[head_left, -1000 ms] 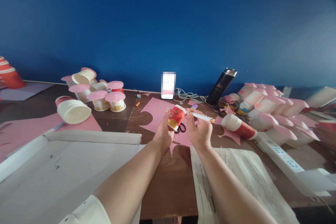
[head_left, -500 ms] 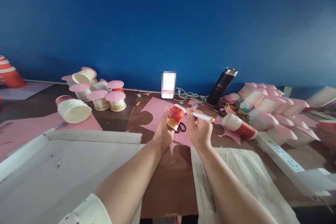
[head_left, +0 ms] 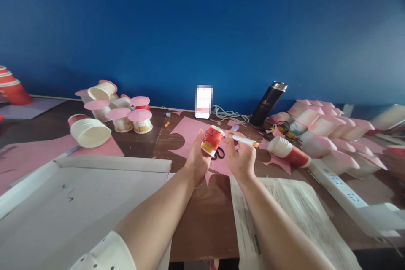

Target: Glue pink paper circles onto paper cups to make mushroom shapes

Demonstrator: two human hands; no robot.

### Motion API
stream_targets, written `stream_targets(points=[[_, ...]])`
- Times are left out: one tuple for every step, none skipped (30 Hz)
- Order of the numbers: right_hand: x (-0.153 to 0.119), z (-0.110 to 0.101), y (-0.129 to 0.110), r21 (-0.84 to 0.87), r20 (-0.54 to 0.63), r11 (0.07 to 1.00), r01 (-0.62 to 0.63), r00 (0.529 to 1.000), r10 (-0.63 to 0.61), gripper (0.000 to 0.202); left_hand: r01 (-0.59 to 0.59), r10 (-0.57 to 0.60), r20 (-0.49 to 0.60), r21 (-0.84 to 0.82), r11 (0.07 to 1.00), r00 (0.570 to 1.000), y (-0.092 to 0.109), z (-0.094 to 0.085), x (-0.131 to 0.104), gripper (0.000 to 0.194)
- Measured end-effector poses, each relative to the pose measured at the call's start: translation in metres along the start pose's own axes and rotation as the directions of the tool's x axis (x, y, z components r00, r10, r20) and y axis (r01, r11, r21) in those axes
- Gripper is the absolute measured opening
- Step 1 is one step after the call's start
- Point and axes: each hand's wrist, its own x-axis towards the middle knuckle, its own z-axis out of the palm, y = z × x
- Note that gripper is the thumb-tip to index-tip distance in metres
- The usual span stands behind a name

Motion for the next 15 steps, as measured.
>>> stream_targets(points=[[0.0000, 0.0001, -0.0002, -0.001, 0.000, 1.000, 0.003, 1.000, -0.003, 0.026, 0.005, -0.005, -0.007, -0.004, 1.000, 1.000, 0.0002, 0.0002, 0.0000, 0.040], [-0.0001, 0.0001, -0.0005, -0.001, -0.001, 1.000, 0.010, 1.000, -0.010, 0.026, 0.009, -0.009, -0.016, -0.007, 1.000, 1.000, 0.0004, 0.0006, 0.0001, 0.038], [0.0000, 0.0001, -0.0010, 0.001, 0.001, 1.000, 0.018, 1.000, -0.018, 0.026, 0.013, -0.013, -0.025, -0.009, 1.000, 1.000, 0.0006, 0.0009, 0.0001, 0.037], [0.0000, 0.0000, -0.0016, 0.004, 0.005, 1.000, 0.026, 1.000, -0.026, 0.025, 0.016, -0.017, -0.034, -0.010, 1.000, 0.999, 0.0009, 0.0014, 0.0001, 0.036], [0.0001, -0.0001, -0.0023, 0.008, 0.009, 0.999, 0.032, 0.999, -0.032, 0.025, 0.020, -0.021, -0.040, -0.011, 1.000, 0.999, 0.0011, 0.0018, 0.0001, 0.035], [0.0001, -0.0002, -0.0030, 0.011, 0.013, 0.999, 0.034, 0.999, -0.034, 0.025, 0.023, -0.023, -0.043, -0.013, 1.000, 0.999, 0.0014, 0.0021, 0.0001, 0.035], [0.0002, -0.0003, -0.0036, 0.014, 0.015, 0.999, 0.034, 0.999, -0.034, 0.025, 0.023, -0.024, -0.047, -0.016, 1.000, 0.999, 0.0015, 0.0024, 0.0000, 0.035], [0.0002, -0.0003, -0.0041, 0.016, 0.016, 0.999, 0.032, 0.999, -0.032, 0.025, 0.023, -0.024, -0.049, -0.018, 1.000, 0.999, 0.0017, 0.0027, -0.0002, 0.035], [0.0002, -0.0004, -0.0045, 0.017, 0.016, 0.999, 0.027, 1.000, -0.027, 0.025, 0.022, -0.023, -0.050, -0.019, 1.000, 0.998, 0.0017, 0.0029, -0.0003, 0.035], [0.0002, -0.0004, -0.0046, 0.017, 0.019, 1.000, 0.024, 1.000, -0.024, 0.024, 0.020, -0.021, -0.048, -0.020, 1.000, 0.999, 0.0017, 0.0030, -0.0004, 0.035], [0.0001, -0.0003, -0.0047, 0.015, 0.025, 1.000, 0.023, 0.999, -0.023, 0.024, 0.018, -0.019, -0.043, -0.019, 1.000, 0.999, 0.0017, 0.0031, -0.0005, 0.036], [0.0001, -0.0003, -0.0047, 0.011, 0.030, 1.000, 0.023, 0.999, -0.024, 0.024, 0.017, -0.017, -0.039, -0.018, 1.000, 0.999, 0.0016, 0.0031, -0.0004, 0.037], [0.0000, -0.0003, -0.0047, 0.006, 0.032, 1.000, 0.025, 0.999, -0.026, 0.024, 0.015, -0.016, -0.035, -0.019, 1.000, 0.999, 0.0016, 0.0030, -0.0003, 0.037], [0.0000, -0.0003, -0.0047, 0.000, 0.033, 1.000, 0.028, 0.999, -0.028, 0.025, 0.015, -0.016, -0.033, -0.023, 1.000, 0.999, 0.0015, 0.0028, 0.0000, 0.037], [-0.0001, -0.0003, -0.0048, -0.005, 0.032, 1.000, 0.029, 0.999, -0.029, 0.025, 0.019, -0.020, -0.032, -0.027, 0.999, 0.999, 0.0015, 0.0025, 0.0003, 0.037]])
